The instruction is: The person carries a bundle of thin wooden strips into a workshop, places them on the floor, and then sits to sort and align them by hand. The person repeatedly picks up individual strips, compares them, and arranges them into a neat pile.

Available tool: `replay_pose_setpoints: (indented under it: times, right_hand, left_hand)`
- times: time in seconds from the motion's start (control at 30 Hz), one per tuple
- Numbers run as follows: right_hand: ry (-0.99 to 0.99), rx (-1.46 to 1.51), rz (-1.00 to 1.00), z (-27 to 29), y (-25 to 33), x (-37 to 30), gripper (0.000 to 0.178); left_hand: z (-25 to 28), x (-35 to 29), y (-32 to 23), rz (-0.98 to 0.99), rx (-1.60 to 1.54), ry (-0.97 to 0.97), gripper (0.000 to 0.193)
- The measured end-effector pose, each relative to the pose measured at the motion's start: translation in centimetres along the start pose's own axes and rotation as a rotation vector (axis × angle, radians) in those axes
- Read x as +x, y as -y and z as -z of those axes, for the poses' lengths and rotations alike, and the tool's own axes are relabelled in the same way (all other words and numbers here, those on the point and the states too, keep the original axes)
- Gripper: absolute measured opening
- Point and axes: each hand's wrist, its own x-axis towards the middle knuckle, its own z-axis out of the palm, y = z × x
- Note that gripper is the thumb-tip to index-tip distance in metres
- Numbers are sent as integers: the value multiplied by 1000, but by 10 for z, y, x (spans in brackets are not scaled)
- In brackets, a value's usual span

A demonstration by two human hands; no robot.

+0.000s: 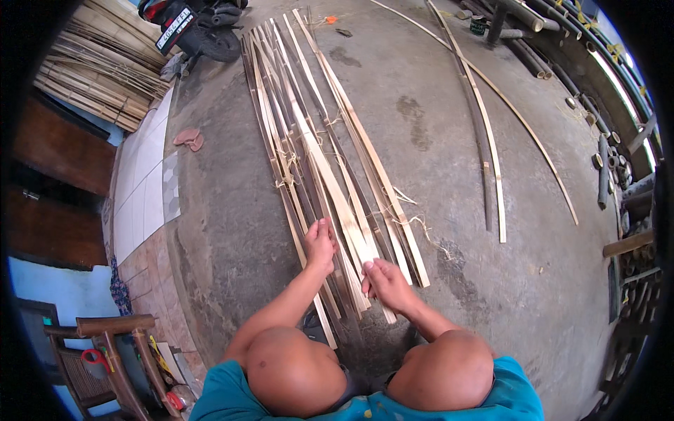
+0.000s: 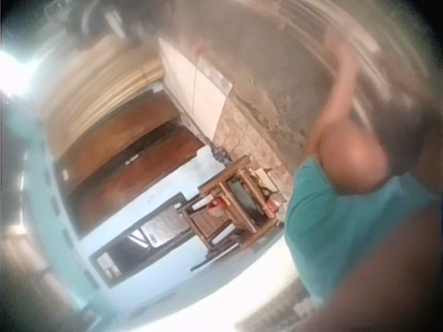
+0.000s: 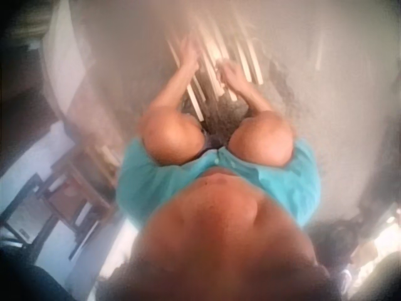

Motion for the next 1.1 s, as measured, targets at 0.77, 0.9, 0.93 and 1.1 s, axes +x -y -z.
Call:
replay_pose_setpoints:
  times: [0.77, 0.9, 0.93, 1.1]
  right_hand:
    - [-4, 14, -72, 7, -64, -8, 28]
    - [27, -10, -171, 13, -69, -9, 23]
    - [34, 7, -174, 10, -65, -12, 23]
    - [-1, -106, 48, 1, -69, -20, 26]
  left_hand:
    - [19, 28, 43, 115, -36, 57, 29]
    - [25, 25, 48, 86, 23, 59, 31]
    - [26, 23, 48, 78, 18, 54, 31]
    - [3, 8, 45, -158, -24, -30, 33]
